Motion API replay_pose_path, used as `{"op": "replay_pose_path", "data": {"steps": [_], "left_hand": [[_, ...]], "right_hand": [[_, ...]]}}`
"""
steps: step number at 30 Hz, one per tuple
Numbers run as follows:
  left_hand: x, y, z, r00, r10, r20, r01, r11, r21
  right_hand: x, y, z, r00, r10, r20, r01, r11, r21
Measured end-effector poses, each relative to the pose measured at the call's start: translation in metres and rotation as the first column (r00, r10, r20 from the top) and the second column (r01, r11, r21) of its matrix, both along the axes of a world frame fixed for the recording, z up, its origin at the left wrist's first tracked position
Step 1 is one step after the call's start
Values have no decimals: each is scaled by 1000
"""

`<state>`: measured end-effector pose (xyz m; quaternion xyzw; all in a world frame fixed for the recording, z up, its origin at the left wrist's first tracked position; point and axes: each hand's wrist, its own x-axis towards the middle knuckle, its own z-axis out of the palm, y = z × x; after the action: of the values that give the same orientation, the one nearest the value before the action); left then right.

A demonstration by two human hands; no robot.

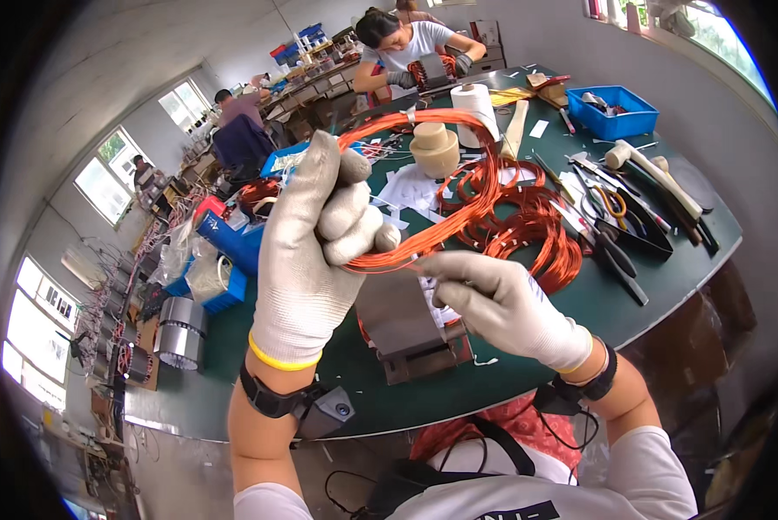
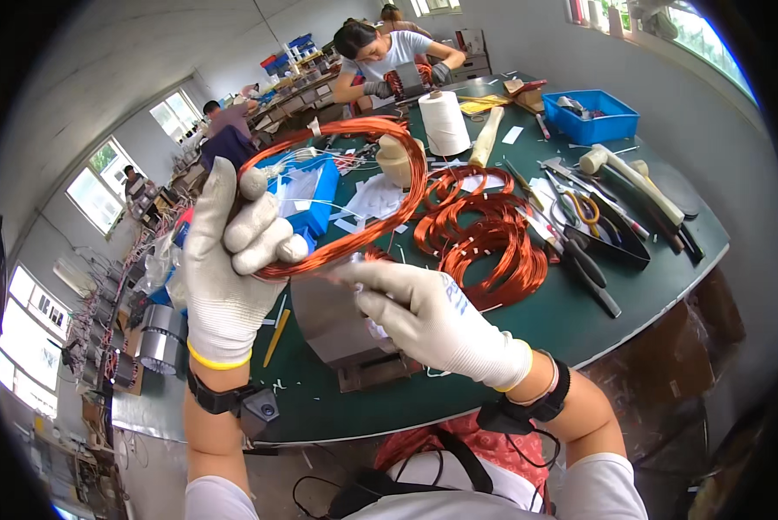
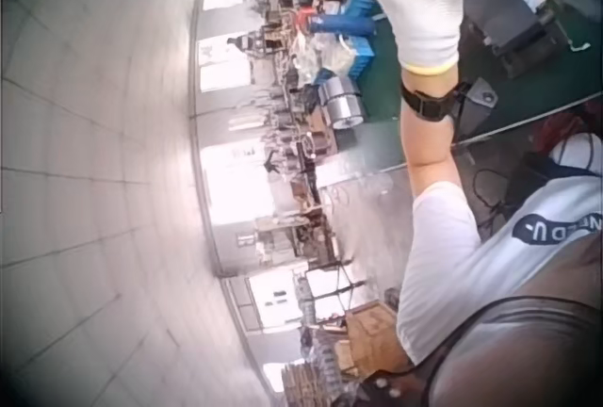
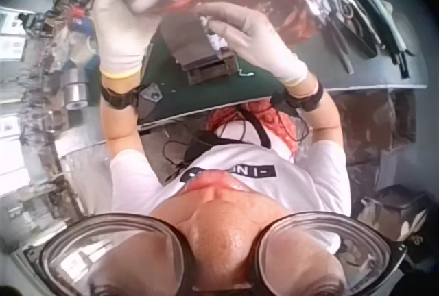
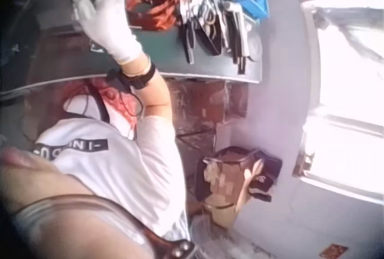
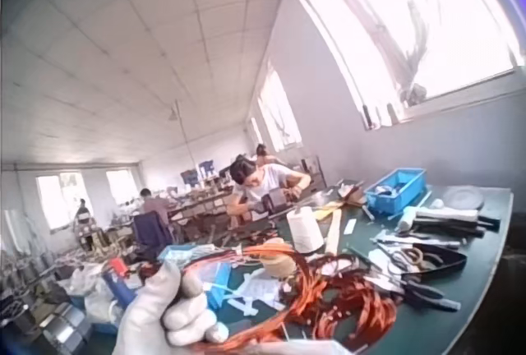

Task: Manually winding and inserting copper wire coils into a motor stator.

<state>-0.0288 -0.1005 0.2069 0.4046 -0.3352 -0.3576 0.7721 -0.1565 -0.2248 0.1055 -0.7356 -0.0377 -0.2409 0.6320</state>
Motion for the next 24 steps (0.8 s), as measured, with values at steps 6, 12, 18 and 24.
{"op": "replay_pose_path", "data": {"steps": [6,12,18,24], "left_hand": [[-14,6,-25,988,-133,-74,132,991,-14],[-18,27,-59,861,-473,-187,439,877,-198],[-55,42,-79,870,-476,127,450,873,188],[-50,52,-92,951,-290,-110,304,942,144]], "right_hand": [[-18,4,-12,965,-80,251,209,811,-546],[-35,-25,6,499,-581,643,860,422,-286],[-14,-66,-11,849,-494,188,527,822,-215],[-29,-43,0,680,-485,550,722,315,-615]]}}
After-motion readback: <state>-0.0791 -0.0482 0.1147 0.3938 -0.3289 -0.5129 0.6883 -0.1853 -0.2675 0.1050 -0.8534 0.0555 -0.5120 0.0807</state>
